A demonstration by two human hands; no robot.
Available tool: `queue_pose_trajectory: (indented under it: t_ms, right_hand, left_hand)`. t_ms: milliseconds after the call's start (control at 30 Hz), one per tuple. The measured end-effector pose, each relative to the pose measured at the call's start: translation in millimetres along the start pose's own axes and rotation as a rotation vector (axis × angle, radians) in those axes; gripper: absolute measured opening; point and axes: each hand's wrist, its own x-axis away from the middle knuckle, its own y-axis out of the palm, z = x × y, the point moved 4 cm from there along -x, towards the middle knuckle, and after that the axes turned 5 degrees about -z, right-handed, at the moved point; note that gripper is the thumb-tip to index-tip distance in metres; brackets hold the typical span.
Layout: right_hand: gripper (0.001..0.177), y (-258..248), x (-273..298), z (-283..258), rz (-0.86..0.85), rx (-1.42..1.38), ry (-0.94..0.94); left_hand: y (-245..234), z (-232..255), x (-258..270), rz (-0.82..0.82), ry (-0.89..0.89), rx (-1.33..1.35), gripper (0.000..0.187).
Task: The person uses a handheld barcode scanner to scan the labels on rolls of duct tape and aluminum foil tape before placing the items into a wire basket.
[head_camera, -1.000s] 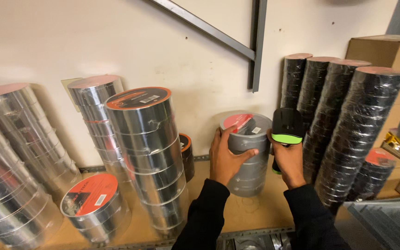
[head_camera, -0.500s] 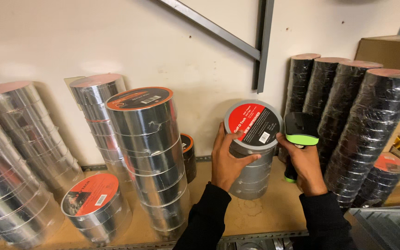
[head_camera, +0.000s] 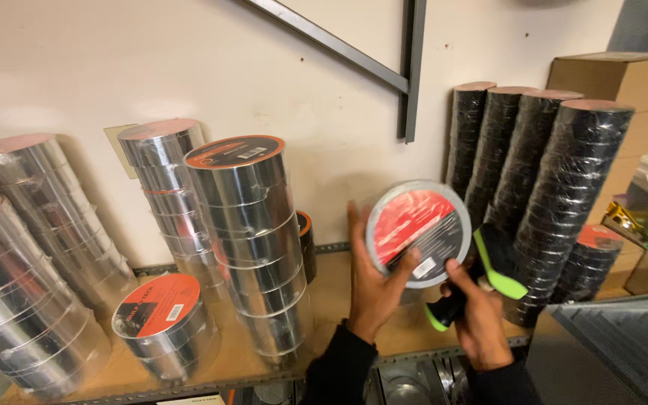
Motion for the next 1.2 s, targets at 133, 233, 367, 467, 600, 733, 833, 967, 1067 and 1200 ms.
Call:
queue_pose_trajectory:
  t_ms: [133,233,367,467,600,733,833,967,1067,1200]
  right_hand:
    - [0.032,-8,20,10,-0.028,-0.038,-0.110]
    - [0.024,-18,30,10,-0.059,0.122,-0.166]
    - [0.030,-18,47,1,-0.095,0.359,-0.042]
    - [0.039,-24,55,-33,-0.179,0.777,-0.241]
    - [0.063,-5,81,-76,-0.431,1.109,-0.266]
    - [0.072,-14,92,-82,-0.601,1.055,0.114]
    - [0.034,-34,93,-73,-0.621,1.203,0.329]
    - [0.014,-7,126,-110,-0.512,1.288,0.455]
    - [0.027,-12,128,-112,-0.518,1.398,0.461]
    - [0.018,-6,131,-117,-0.529,1.488,0.462]
  left_hand:
    - [-9,10,1,0.281,-0.264,0.024,0.108]
    - [-11,14,10,0.381,-0.547,0.286,0.054]
    - [-19,9,25,0.509,-0.648,0.362,0.056]
    - [-26,-20,34,0.553,-0.616,0.386,0.048]
    - [-39,-54,40,0.592,-0.624,0.295,0.048]
    - [-45,-67,44,0.609,-0.710,0.319,0.084]
    - [-47,-75,47,0.579,-0.807,0.250,0.123]
    - [-50,-87,46,0.587,-0.780,0.247,0.101]
    - [-49,-89,47,0.604,-0.731,0.284,0.072]
    - [-48,-72,45,0.602,-0.774,0.295,0.106]
